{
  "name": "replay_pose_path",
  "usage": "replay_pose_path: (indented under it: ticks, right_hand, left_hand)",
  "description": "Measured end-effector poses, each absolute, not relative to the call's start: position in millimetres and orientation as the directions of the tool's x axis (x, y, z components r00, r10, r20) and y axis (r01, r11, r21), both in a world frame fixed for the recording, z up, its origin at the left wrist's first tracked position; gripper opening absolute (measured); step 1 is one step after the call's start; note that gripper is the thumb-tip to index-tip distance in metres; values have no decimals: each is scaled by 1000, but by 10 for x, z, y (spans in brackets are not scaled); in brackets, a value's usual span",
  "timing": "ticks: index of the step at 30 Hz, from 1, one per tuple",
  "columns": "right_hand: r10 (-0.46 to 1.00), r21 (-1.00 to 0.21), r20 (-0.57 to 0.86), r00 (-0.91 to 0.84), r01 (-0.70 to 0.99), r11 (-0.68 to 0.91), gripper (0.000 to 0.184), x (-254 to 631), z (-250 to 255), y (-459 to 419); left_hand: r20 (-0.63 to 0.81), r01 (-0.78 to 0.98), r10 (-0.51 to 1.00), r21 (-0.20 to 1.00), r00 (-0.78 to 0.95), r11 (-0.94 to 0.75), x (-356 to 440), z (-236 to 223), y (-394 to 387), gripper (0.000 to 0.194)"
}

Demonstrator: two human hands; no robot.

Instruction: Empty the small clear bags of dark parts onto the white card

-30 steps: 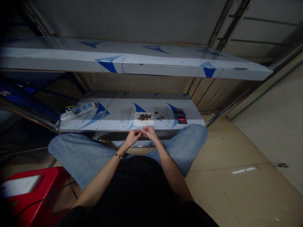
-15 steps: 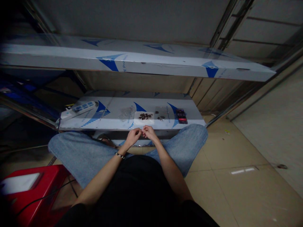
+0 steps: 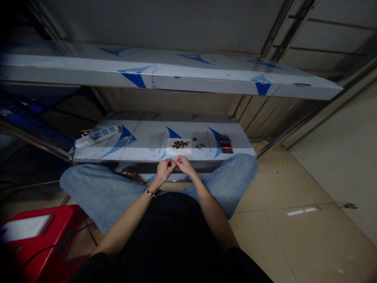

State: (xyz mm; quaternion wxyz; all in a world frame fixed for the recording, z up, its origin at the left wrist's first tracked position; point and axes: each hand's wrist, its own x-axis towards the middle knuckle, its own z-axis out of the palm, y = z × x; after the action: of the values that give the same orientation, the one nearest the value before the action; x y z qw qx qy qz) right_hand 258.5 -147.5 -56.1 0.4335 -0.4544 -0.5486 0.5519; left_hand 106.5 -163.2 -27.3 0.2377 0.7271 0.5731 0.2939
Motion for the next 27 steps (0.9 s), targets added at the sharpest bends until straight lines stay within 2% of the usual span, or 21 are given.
replay_pose_path:
  ticks: [9,13,17,19,23,27]
  right_hand:
    - [997,-992,0,-81,127,10,20,2594,-542,-1498]
    - [1000,-993,-2,9,117,-3,21,2619,-550,-1479]
    - [1000,-999,-26,-2,28,-25,21,2624,-539,-1483]
    - [999,-999,-34,7,26,-35,23,2616,-522,-1495]
    - [995,-999,-36,97,16,-38,24,2594,-484,-1510]
    - [995,-998,-46,86,-38,-43,29,2577,-492,-1512]
  left_hand:
    - [246,731,969,659,12,-177,969,-319,-1546,21]
    - [279,713,955,651,97,-262,1010,-297,-1600,20]
    - [277,667,927,645,251,-374,1059,-236,-1663,19]
    - [268,673,931,645,246,-363,1054,-208,-1668,17]
    - [304,718,946,633,112,-288,1022,-177,-1665,14]
    - [333,660,920,647,205,-382,1052,-166,-1720,15]
